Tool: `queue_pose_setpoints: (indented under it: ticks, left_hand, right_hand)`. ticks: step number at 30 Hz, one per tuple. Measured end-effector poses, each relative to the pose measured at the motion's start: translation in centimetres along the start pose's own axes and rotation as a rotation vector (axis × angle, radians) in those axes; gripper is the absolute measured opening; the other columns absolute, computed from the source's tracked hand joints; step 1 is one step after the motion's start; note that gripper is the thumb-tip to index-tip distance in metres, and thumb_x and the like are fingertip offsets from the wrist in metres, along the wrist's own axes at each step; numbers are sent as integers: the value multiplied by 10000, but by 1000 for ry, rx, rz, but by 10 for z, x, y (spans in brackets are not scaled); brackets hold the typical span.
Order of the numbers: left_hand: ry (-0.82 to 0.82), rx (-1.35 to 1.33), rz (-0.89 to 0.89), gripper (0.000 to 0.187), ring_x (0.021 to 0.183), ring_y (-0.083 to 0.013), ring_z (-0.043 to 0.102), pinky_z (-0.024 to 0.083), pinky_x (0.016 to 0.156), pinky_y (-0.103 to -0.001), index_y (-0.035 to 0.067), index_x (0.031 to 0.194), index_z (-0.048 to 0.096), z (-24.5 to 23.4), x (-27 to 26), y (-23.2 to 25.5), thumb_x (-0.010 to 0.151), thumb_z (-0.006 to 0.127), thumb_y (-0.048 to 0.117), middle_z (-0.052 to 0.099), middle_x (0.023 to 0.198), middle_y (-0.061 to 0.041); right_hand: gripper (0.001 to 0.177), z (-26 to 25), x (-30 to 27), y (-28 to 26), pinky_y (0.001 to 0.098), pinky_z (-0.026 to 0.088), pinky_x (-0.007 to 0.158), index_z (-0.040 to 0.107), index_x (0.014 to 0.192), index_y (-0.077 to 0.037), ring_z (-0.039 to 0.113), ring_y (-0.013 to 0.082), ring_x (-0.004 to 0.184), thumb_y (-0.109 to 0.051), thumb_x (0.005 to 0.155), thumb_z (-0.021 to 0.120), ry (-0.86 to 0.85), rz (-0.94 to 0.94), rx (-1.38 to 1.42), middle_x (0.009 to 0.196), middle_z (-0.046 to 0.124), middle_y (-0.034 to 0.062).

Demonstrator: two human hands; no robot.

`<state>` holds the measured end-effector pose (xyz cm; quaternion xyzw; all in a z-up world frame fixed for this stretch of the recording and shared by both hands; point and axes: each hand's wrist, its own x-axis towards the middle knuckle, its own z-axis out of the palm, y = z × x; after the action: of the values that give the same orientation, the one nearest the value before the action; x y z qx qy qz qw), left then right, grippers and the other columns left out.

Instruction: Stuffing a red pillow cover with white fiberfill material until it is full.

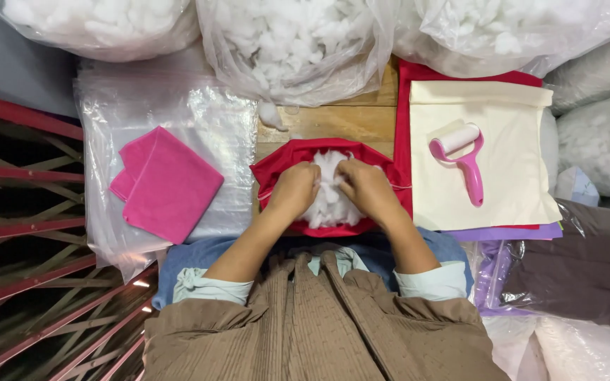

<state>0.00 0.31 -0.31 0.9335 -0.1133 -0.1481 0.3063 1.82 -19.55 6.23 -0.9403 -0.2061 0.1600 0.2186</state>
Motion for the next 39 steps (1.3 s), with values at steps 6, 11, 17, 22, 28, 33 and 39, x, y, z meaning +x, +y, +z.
queue_pose_setpoints:
  ticks: [6, 11, 17, 22, 28, 33, 39]
  left_hand:
    - [64, 23, -76, 105, 925, -380, 715, 593, 776, -484, 111, 977, 675, -57, -26, 5, 885, 709, 150, 653, 1007, -122]
    - [343, 112, 231, 398, 1174, -364, 596, 541, 926, -456, 129, 1211, 652, -40, -33, 3, 817, 707, 133, 584, 1201, -116]
    - [257, 370, 393, 635, 1444, -394, 391, 330, 1159, -527, 30, 1464, 524, -14, -39, 19, 953, 638, 389, 534, 1454, -195]
    - [-2, 577, 120, 759, 1560, -355, 209, 161, 1255, -578, 32, 1516, 481, 7, -17, -10, 935, 651, 490, 401, 1626, -154]
    - [63, 423, 144, 718, 1467, -415, 384, 338, 1155, -613, 3, 1389, 591, -21, -16, 1, 918, 648, 542, 513, 1493, -208]
    - [318, 349, 436, 911, 1457, -455, 373, 401, 1126, -575, 8, 1455, 484, -20, -28, 23, 797, 733, 586, 442, 1513, -242]
    - [-37, 583, 227, 1104, 1561, -363, 201, 198, 1267, -556, 69, 1563, 378, 6, -3, -11, 702, 831, 591, 329, 1648, -148]
  right_hand:
    - [221, -64, -26, 8, 483, 556, 820, 718, 1058, -114, 738, 369, 917, -126, 838, 745, -47, 194, 74, 954, 760, 147]
    - [400, -72, -41, -6, 509, 505, 968, 690, 1238, -130, 643, 397, 1167, -82, 845, 740, 60, 25, 77, 1230, 678, 153]
    - [703, 8, -32, -4, 575, 330, 1160, 501, 1455, -102, 379, 468, 1421, -286, 826, 755, -4, -247, -267, 1502, 452, 211]
    - [1040, 42, -1, 43, 648, 177, 1217, 286, 1637, -129, 260, 502, 1501, -318, 760, 813, -141, -57, -618, 1652, 308, 216]
    - [1106, -15, -7, 36, 624, 226, 1228, 290, 1632, -201, 199, 503, 1522, -329, 700, 871, -160, -146, -492, 1682, 256, 161]
    - [906, -21, -19, 32, 555, 191, 1245, 330, 1621, -183, 169, 471, 1536, -418, 853, 750, -50, -171, -87, 1689, 263, 145]
    - [1270, 53, 5, 46, 575, 216, 1246, 231, 1640, -84, 202, 476, 1532, -466, 638, 911, -166, -90, -592, 1670, 217, 252]
